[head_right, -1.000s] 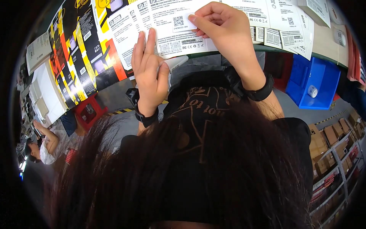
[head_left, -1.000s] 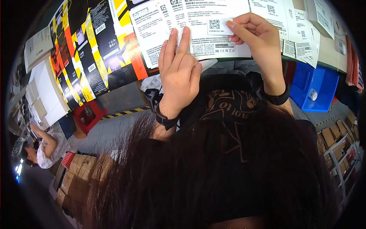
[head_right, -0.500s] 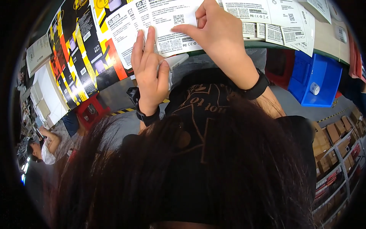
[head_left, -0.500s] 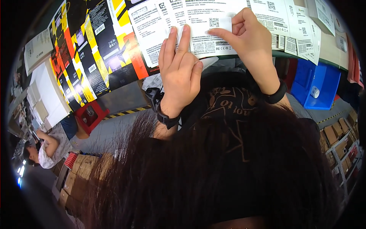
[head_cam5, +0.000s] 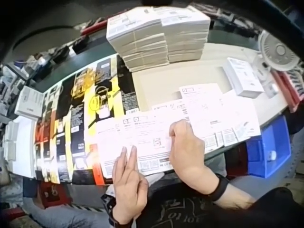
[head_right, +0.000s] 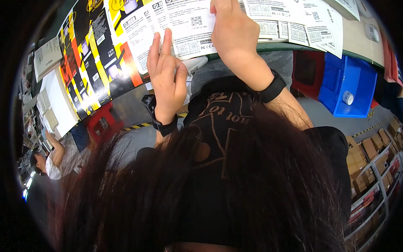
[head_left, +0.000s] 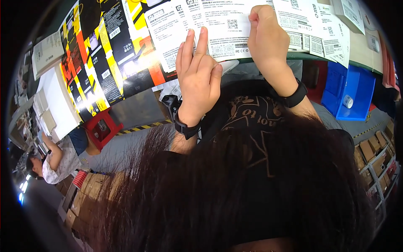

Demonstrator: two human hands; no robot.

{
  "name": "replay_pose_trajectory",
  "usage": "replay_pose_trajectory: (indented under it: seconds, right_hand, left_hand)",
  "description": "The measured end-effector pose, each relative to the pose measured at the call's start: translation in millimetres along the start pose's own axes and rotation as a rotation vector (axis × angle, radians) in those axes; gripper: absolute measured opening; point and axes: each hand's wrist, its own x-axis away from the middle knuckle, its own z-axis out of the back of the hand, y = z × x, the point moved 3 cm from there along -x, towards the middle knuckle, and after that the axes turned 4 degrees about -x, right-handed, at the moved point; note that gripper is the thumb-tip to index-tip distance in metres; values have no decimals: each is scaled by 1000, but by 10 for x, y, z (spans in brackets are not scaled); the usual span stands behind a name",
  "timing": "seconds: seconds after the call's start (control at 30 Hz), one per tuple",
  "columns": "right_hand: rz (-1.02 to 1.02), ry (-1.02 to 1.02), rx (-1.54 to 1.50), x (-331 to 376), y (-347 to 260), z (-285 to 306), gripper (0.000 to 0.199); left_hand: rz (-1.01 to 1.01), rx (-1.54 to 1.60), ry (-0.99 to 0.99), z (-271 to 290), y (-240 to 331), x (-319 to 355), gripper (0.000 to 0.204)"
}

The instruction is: The recorder is folding and sorting a large quantity of printed shipping or tracking labels at a workstation.

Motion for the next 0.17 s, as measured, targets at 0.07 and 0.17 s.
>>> replay_pose_trajectory:
  seconds: [0.07, 0.17]
  right_hand:
    - [252, 210, 30, 24, -19, 23, 58]
    - [758, 626, 85, 136, -188, 86, 39]
  left_hand:
    - [-6, -9, 5, 12, 15, 7, 8]
    - [21, 19, 14, 11, 18, 38, 6]
